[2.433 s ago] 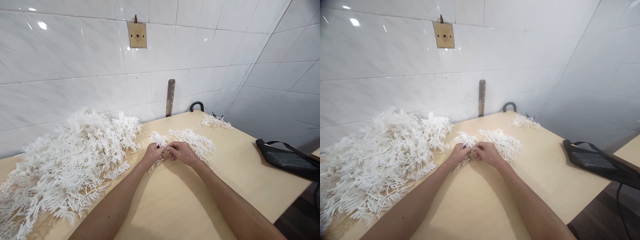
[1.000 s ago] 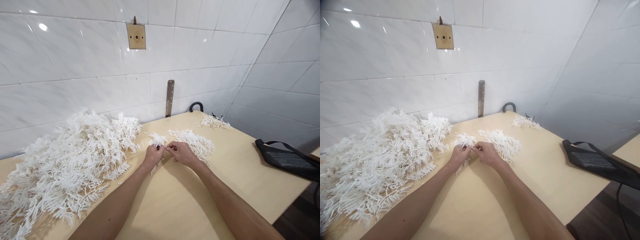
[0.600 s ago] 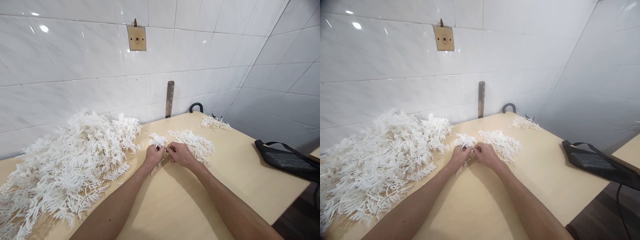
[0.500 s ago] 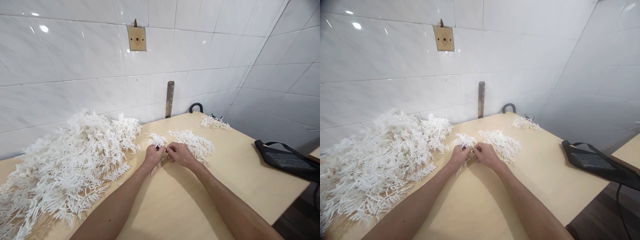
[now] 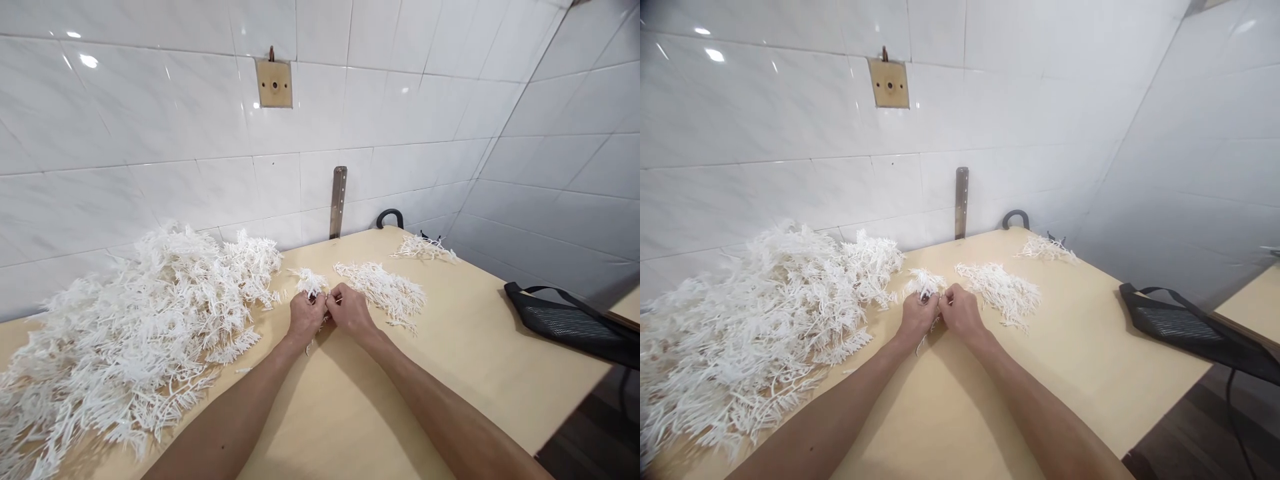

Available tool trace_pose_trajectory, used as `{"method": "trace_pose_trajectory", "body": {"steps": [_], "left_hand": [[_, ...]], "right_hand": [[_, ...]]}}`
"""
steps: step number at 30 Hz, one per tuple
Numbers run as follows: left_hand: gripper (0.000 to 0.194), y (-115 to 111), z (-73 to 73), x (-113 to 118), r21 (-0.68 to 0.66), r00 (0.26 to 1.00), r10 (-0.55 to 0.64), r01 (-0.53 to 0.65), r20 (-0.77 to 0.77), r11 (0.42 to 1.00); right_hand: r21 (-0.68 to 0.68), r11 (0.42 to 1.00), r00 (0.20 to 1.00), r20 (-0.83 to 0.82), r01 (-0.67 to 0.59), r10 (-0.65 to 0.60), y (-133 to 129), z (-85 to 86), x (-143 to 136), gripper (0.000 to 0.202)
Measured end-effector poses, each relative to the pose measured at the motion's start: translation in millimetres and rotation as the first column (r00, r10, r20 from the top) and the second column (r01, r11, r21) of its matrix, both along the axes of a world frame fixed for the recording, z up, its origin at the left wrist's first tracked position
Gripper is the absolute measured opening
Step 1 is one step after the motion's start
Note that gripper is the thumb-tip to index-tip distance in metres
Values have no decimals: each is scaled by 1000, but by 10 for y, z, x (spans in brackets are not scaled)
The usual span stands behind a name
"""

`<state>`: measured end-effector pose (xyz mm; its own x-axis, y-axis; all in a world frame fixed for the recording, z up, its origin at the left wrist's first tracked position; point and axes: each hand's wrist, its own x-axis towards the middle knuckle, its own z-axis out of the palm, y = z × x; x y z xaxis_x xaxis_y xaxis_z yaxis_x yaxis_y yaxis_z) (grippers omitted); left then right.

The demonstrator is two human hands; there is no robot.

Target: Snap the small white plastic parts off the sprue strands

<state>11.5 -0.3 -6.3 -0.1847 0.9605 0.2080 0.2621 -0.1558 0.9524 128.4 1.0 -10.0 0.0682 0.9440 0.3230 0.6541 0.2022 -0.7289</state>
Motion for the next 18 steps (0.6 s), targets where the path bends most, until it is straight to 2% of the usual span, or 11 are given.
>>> {"method": "trace_pose_trajectory", "body": {"steps": [2, 4, 7, 10, 12, 14, 15, 16, 18], "left_hand": [[34, -12, 23, 4, 10, 1000, 9, -9, 3, 1000], [35, -19, 37, 7, -5, 1000, 17, -17, 8, 1000], [34, -22, 38, 12, -27, 998, 62, -62, 7, 998], [35, -33, 41, 11, 18, 997, 69, -69, -36, 997], [32, -52, 57, 6, 119, 998, 16, -8, -65, 993], [24, -79, 77, 4, 227, 993, -83, 100, -82, 969], [21, -91, 86, 5, 244, 987, -143, 158, -79, 957], [21, -101, 93, 6, 217, 976, -206, 216, -71, 952], [29, -112, 101, 5, 88, 949, -314, 315, -28, 945]], "right_hand": [[159, 987, 996, 90, 6, -21, -13, -8, -35, 14], [180, 984, 997, 70, 2, -15, -26, -5, -46, 15], [7, 1000, 997, -81, -8, 9, -28, 10, -29, 13], [-104, 994, 982, -189, -35, 14, -2, 17, 11, 9], [-200, 979, 966, -257, -24, -28, 33, 16, 64, 5], [-307, 952, 948, -303, 4, -102, 75, 18, 155, 3], [-313, 949, 946, -296, 34, -131, 98, 24, 215, 1], [-278, 958, 953, -261, 78, -153, 120, 34, 284, 2], [-125, 973, 968, -132, 195, -211, 161, 64, 440, 5]]}}
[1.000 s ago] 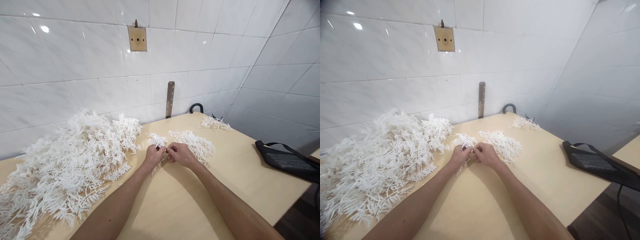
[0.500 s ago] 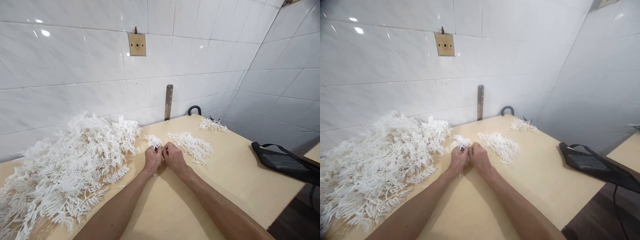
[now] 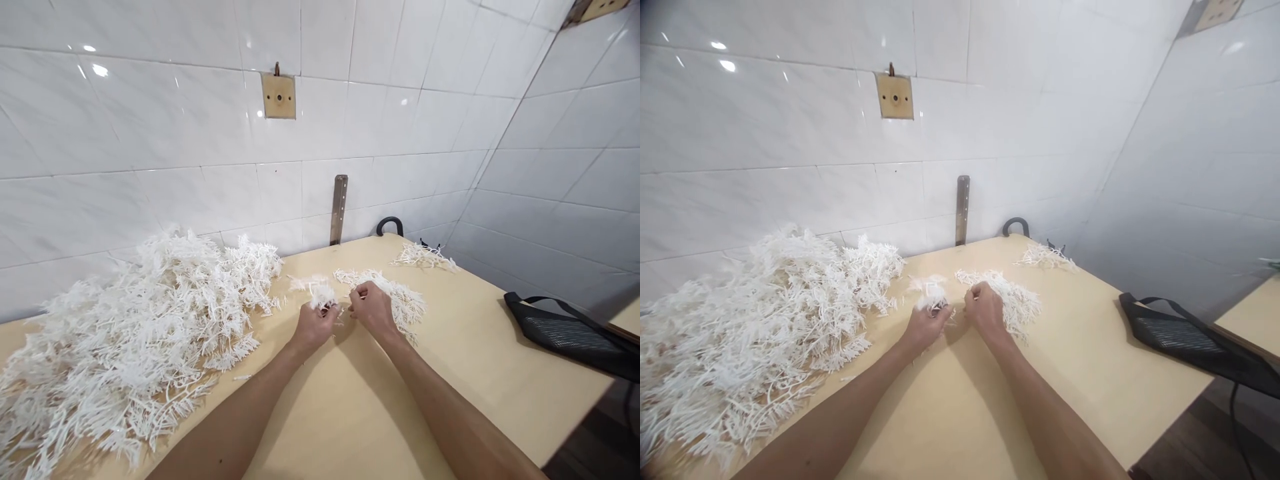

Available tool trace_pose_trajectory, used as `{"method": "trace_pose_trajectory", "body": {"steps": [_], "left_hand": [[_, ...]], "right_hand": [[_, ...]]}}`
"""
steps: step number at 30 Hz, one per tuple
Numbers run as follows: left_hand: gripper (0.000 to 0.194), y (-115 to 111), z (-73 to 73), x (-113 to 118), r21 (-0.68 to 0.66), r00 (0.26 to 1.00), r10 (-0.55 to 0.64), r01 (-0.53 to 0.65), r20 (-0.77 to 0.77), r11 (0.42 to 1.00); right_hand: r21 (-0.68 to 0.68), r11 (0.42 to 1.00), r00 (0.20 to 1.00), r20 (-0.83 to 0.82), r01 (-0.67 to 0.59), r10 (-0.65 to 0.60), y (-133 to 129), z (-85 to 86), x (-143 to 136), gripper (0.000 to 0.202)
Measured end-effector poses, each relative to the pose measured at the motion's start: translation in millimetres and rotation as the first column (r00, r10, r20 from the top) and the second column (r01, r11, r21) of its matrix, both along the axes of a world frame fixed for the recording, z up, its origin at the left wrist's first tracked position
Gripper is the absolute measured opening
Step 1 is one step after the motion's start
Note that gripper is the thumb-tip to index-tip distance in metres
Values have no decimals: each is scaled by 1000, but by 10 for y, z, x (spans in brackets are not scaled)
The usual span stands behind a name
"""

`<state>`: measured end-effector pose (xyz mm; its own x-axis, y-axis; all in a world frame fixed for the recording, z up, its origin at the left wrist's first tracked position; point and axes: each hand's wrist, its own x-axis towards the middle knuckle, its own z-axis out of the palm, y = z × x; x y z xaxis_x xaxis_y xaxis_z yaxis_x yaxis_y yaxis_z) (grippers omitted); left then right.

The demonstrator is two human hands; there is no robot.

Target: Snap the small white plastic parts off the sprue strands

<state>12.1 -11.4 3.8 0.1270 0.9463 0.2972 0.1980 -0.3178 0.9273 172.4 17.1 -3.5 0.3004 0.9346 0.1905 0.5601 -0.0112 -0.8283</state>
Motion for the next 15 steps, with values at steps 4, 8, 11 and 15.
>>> {"method": "trace_pose_trajectory", "body": {"steps": [4, 8, 11, 15], "left_hand": [[40, 5, 14, -33, -248, 983, -162, 178, 86, 952], [42, 3, 45, -79, -366, 919, -315, 384, 237, 848], [42, -3, 63, -102, -380, 863, -389, 494, 323, 782], [41, -4, 74, -118, -384, 833, -406, 539, 376, 750]], "right_hand": [[225, 962, 955, 218, 153, -203, 48, 83, 286, 18], [138, 990, 999, 25, -40, 37, 7, 164, 361, 24], [6, 897, 866, -257, -442, 428, -78, 223, 278, 34], [-8, 698, 652, -367, -716, 664, -184, 295, 179, 42]]}}
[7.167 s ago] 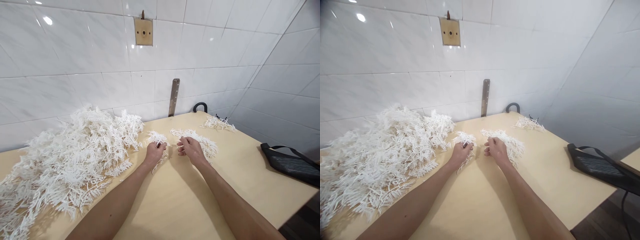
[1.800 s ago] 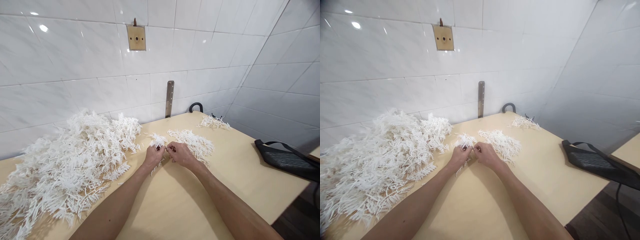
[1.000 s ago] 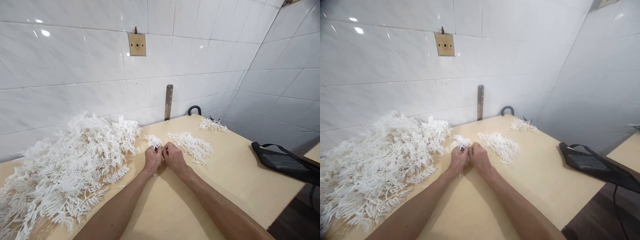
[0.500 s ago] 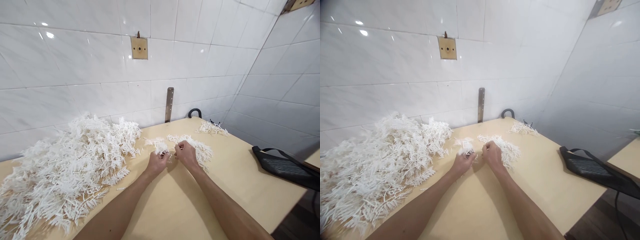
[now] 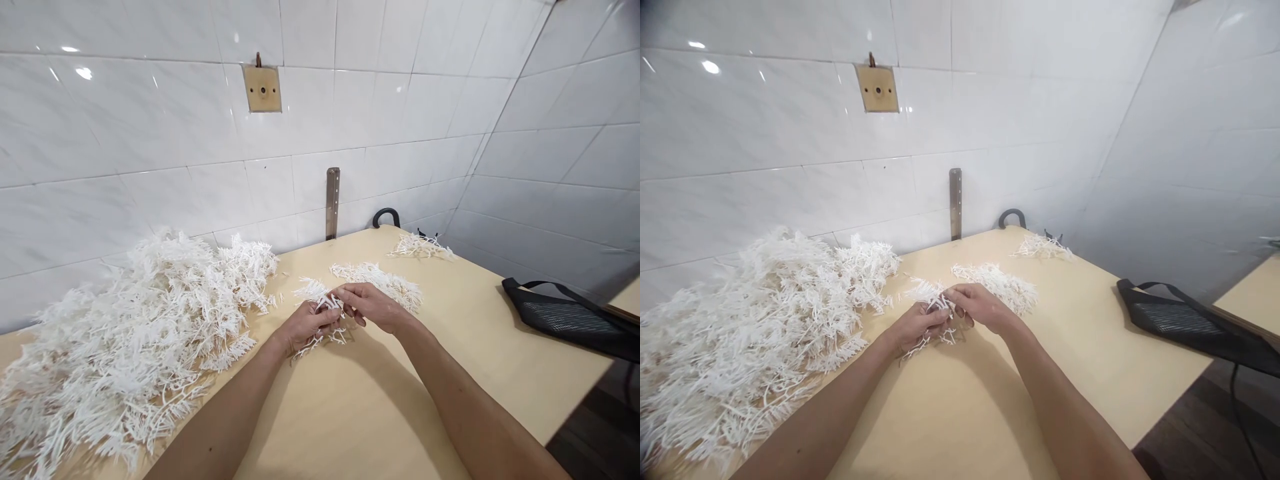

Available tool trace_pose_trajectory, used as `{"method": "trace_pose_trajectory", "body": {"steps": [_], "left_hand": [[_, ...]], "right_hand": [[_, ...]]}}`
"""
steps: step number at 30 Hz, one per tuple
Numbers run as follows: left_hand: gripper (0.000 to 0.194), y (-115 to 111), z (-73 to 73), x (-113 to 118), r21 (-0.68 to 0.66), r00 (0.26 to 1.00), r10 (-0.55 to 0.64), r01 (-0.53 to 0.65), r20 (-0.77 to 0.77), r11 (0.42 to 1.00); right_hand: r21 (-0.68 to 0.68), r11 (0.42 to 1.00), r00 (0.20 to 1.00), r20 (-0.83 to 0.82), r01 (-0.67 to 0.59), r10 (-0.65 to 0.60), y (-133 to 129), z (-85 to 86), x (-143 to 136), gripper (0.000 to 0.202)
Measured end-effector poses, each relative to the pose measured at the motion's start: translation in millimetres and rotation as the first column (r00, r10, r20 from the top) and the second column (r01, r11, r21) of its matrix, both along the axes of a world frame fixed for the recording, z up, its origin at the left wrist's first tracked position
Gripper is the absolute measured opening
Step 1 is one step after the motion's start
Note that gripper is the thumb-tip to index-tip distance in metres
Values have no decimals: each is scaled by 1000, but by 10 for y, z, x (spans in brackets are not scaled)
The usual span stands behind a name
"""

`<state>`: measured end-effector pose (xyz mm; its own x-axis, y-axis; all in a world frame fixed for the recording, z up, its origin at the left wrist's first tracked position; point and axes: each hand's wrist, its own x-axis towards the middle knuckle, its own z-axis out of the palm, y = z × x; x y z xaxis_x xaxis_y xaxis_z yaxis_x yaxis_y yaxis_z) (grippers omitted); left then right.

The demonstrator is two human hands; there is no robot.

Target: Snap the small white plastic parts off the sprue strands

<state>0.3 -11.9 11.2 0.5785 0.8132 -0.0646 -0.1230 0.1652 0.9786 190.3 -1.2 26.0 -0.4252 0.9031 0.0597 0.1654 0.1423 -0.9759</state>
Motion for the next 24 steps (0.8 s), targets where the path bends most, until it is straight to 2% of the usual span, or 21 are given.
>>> {"method": "trace_pose_trajectory", "body": {"steps": [2, 10, 15, 18, 24], "left_hand": [[42, 0, 9, -1, -15, 1000, 7, -7, 3, 1000], [43, 10, 9, -1, -59, 1000, -7, 7, -6, 998], [50, 34, -29, -8, 6, 996, -16, 16, -86, 1000], [57, 20, -5, 11, 73, 985, 55, -44, -164, 996], [47, 14, 9, 68, 206, 943, 296, -262, -154, 943]], "right_hand": [[-1, 999, 999, -16, -39, 39, -20, 19, -5, 40], [25, 1000, 999, 33, 19, -20, 53, -70, 49, 32], [4, 1000, 997, 72, -5, 4, 63, -103, 79, 32], [-18, 1000, 995, 101, -26, 27, 50, -73, 117, 31], [-50, 996, 981, 177, -75, 83, 21, -28, 148, 25]]}}
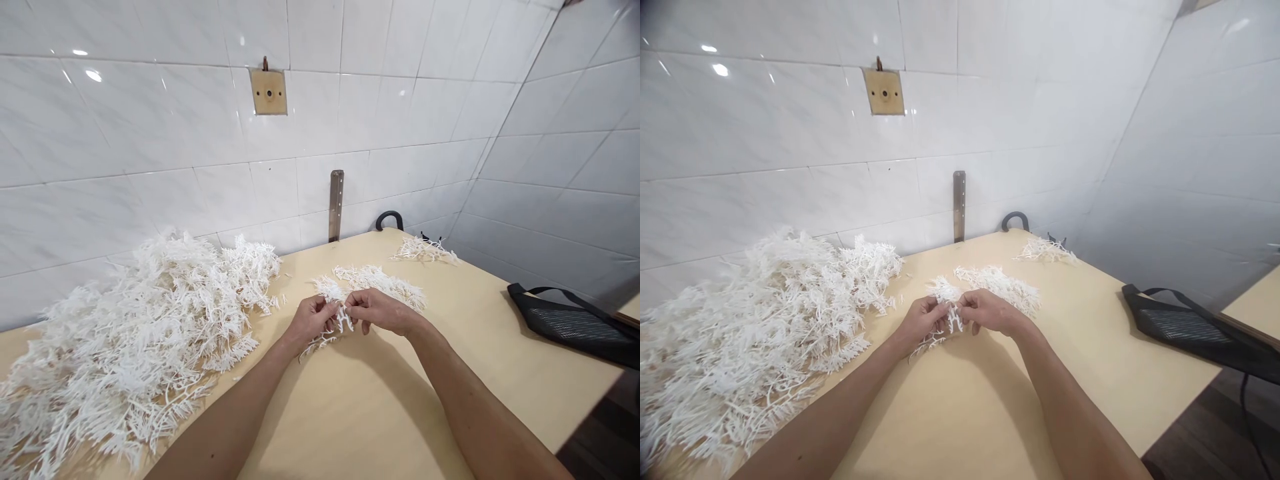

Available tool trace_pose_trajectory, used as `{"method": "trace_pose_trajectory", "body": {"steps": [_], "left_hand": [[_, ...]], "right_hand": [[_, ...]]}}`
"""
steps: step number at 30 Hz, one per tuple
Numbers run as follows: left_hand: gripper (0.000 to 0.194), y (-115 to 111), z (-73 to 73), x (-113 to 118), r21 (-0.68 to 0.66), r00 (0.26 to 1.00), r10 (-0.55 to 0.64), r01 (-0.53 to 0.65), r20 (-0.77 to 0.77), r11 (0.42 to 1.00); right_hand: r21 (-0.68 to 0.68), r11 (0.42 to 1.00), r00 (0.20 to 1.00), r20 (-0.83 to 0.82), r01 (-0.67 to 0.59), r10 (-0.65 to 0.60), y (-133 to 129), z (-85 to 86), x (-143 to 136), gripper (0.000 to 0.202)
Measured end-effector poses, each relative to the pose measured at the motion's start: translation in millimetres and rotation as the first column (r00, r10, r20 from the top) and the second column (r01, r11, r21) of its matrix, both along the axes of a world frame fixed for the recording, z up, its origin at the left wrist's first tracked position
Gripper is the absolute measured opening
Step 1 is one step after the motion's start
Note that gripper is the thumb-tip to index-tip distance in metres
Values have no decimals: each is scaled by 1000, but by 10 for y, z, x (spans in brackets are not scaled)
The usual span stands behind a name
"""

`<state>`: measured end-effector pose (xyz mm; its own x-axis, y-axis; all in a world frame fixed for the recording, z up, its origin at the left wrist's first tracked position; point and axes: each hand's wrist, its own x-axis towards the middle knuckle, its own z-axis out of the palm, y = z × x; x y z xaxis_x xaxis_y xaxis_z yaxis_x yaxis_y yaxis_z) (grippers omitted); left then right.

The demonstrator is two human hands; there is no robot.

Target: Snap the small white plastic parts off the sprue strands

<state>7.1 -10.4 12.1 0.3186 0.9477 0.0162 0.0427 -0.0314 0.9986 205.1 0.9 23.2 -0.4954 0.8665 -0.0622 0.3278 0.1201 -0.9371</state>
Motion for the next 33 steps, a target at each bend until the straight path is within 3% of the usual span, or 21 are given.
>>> {"method": "trace_pose_trajectory", "body": {"steps": [6, 9, 14, 18, 22, 27, 33], "left_hand": [[43, 42, -53, -17, -10, 999, 52, -52, 9, 999], [40, 54, -51, -28, 7, 996, 76, -76, -37, 997], [37, 76, -80, -10, 98, 979, 160, -148, -126, 984], [33, 74, -97, 1, 221, 962, 194, -150, -193, 964], [26, 64, -112, -2, 363, 937, 217, -109, -273, 926], [20, 70, -184, -19, 584, 854, 326, -32, -406, 811], [31, 28, -228, -37, 660, 702, 407, 120, -584, 742]], "right_hand": [[-12, 1000, 1000, -24, 16, -17, -5, -6, -18, 27], [74, 990, 987, -119, 118, -109, -7, -6, -67, 38], [206, 931, 951, -129, 302, -280, -15, -37, -187, 52], [2, 929, 914, -182, 369, -363, 10, -47, -161, 46], [-196, 924, 914, -180, 328, -363, 30, -24, -77, 51], [-229, 932, 939, -134, 282, -317, 7, 16, -69, 51], [-262, 938, 967, -47, 228, -249, 18, -15, -62, 36]]}}
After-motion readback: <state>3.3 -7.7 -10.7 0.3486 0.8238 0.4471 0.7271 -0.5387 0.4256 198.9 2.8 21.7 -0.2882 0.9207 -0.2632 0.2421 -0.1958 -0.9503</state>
